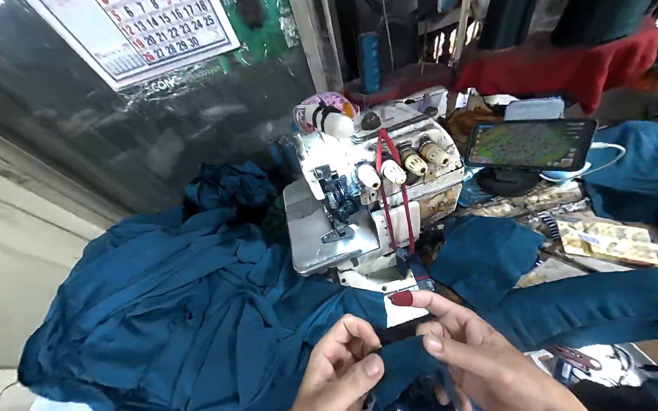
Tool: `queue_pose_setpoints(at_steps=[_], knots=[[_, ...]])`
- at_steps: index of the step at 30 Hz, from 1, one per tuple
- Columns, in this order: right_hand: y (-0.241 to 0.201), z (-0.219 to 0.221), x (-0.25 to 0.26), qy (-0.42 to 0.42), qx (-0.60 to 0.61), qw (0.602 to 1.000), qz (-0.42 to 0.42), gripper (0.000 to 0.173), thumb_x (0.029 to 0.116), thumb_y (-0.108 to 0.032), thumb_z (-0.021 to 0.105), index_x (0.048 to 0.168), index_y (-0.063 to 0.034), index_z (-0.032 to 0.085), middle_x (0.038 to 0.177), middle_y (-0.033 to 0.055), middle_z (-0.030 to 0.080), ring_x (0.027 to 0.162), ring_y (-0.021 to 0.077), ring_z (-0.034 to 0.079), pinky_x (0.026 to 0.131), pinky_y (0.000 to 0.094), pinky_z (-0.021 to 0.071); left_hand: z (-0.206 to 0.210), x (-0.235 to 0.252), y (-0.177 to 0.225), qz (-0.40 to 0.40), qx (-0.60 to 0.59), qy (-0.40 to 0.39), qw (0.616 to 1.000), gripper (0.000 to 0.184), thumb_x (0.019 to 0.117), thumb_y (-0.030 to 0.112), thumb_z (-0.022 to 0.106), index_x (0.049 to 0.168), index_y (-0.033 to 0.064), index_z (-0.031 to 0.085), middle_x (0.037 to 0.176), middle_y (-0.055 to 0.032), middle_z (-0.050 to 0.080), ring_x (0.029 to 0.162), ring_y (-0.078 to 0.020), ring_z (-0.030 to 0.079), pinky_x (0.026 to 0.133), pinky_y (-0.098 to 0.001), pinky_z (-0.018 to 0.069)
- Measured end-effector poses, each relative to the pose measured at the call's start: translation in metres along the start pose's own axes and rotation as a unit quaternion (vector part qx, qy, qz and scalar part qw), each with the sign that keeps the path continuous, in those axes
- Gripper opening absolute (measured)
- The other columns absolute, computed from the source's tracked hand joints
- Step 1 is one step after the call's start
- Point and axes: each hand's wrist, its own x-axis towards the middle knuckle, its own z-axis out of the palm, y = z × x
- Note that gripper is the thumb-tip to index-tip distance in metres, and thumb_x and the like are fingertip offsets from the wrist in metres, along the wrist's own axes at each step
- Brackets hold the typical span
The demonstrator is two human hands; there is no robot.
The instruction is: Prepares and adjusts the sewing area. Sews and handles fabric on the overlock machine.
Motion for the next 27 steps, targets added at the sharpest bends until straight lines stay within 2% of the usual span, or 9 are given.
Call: queue_pose_setpoints(at_steps=[5,9,12,14,16,18,22,25,27], knots=[[-0.008,-0.003,-0.004,-0.042,0.003,0.999,-0.006,0.049,0.1029,-0.013,0.061,0.15,-0.0136,0.048,0.099,0.0093,0.071,0.077,0.0167,0.072,0.054,0.0294,0.0609,-0.008,0.003,-0.002,-0.047,0.04,-0.018,0.998,0.027,0.0975,0.015,0.069,0.122,0.0082,0.061,0.087,-0.0058,0.069,0.072,-0.0094,0.065,0.066,-0.0273,0.0565],[-0.007,-0.002,-0.005,-0.04,-0.01,0.999,-0.002,0.04,0.1052,-0.017,0.057,0.145,-0.0143,0.054,0.102,0.0096,0.068,0.079,0.0169,0.07,0.057,0.0304,0.0608,0.005,0.006,0.0,-0.025,-0.081,-0.013,0.996,0.021,0.1023,0.019,0.061,0.119,0.0073,0.062,0.101,-0.0104,0.068,0.09,-0.0177,0.07,0.082,-0.0379,0.0607],[-0.011,0.007,-0.007,-0.004,0.037,0.999,-0.032,0.036,0.106,-0.022,0.056,0.141,-0.0152,0.055,0.108,0.0116,0.07,0.074,0.0127,0.069,0.054,0.0248,0.0573,0.007,0.003,-0.002,-0.037,0.059,-0.047,0.996,0.023,0.1021,0.017,0.06,0.12,0.0026,0.063,0.102,-0.007,0.068,0.088,-0.0124,0.066,0.077,-0.0308,0.0574],[-0.015,0.011,-0.01,0.023,0.015,0.999,-0.028,0.034,0.1047,-0.021,0.059,0.138,-0.0141,0.057,0.101,0.0095,0.069,0.067,0.0105,0.066,0.05,0.0233,0.0553,0.003,-0.001,-0.006,-0.022,0.121,-0.067,0.99,0.027,0.0998,0.018,0.064,0.122,0.0016,0.063,0.102,-0.0048,0.066,0.087,-0.0112,0.063,0.076,-0.0294,0.055],[-0.01,0.011,-0.012,0.029,-0.043,0.999,-0.009,0.038,0.101,-0.019,0.065,0.138,-0.014,0.058,0.091,0.0045,0.066,0.064,0.0096,0.063,0.047,0.0238,0.0542,0.001,-0.003,-0.002,0.037,0.056,-0.046,0.997,0.028,0.0972,0.023,0.07,0.119,0.0073,0.064,0.103,-0.0041,0.069,0.092,-0.0107,0.066,0.082,-0.0301,0.0573],[-0.001,0.01,-0.012,0.017,-0.054,0.998,-0.002,0.046,0.0977,-0.017,0.07,0.141,-0.0125,0.055,0.092,0.0058,0.068,0.065,0.0106,0.064,0.048,0.0242,0.0536,0.003,-0.001,-0.002,0.061,-0.033,-0.032,0.997,0.027,0.096,0.023,0.071,0.118,0.0108,0.064,0.101,-0.0055,0.069,0.091,-0.0132,0.068,0.084,-0.0339,0.0582],[-0.004,0.015,-0.013,0.019,-0.032,0.999,-0.005,0.047,0.0963,-0.015,0.071,0.14,-0.0116,0.055,0.093,0.0066,0.066,0.066,0.0107,0.065,0.049,0.024,0.055,-0.004,-0.008,-0.023,0.018,-0.058,-0.06,0.996,0.034,0.0969,0.022,0.07,0.126,0.0073,0.06,0.11,-0.0104,0.069,0.097,-0.0164,0.069,0.086,-0.0364,0.0584],[-0.007,0.019,-0.013,0.051,-0.064,0.996,0.026,0.042,0.0977,-0.019,0.069,0.137,-0.0128,0.058,0.09,0.004,0.065,0.063,0.0085,0.061,0.046,0.0222,0.0507,-0.002,-0.011,-0.022,0.033,-0.193,-0.036,0.98,0.03,0.0978,0.019,0.069,0.126,0.0095,0.063,0.111,-0.0134,0.069,0.101,-0.0228,0.07,0.09,-0.0439,0.0588],[-0.005,0.024,-0.014,0.061,-0.057,0.996,0.035,0.038,0.0995,-0.023,0.068,0.136,-0.0141,0.059,0.097,0.004,0.069,0.065,0.0075,0.063,0.046,0.021,0.0508,0.007,-0.012,-0.009,0.009,-0.148,-0.005,0.989,0.025,0.099,0.019,0.066,0.121,0.0076,0.065,0.108,-0.0118,0.07,0.097,-0.0193,0.071,0.085,-0.0389,0.0612]])
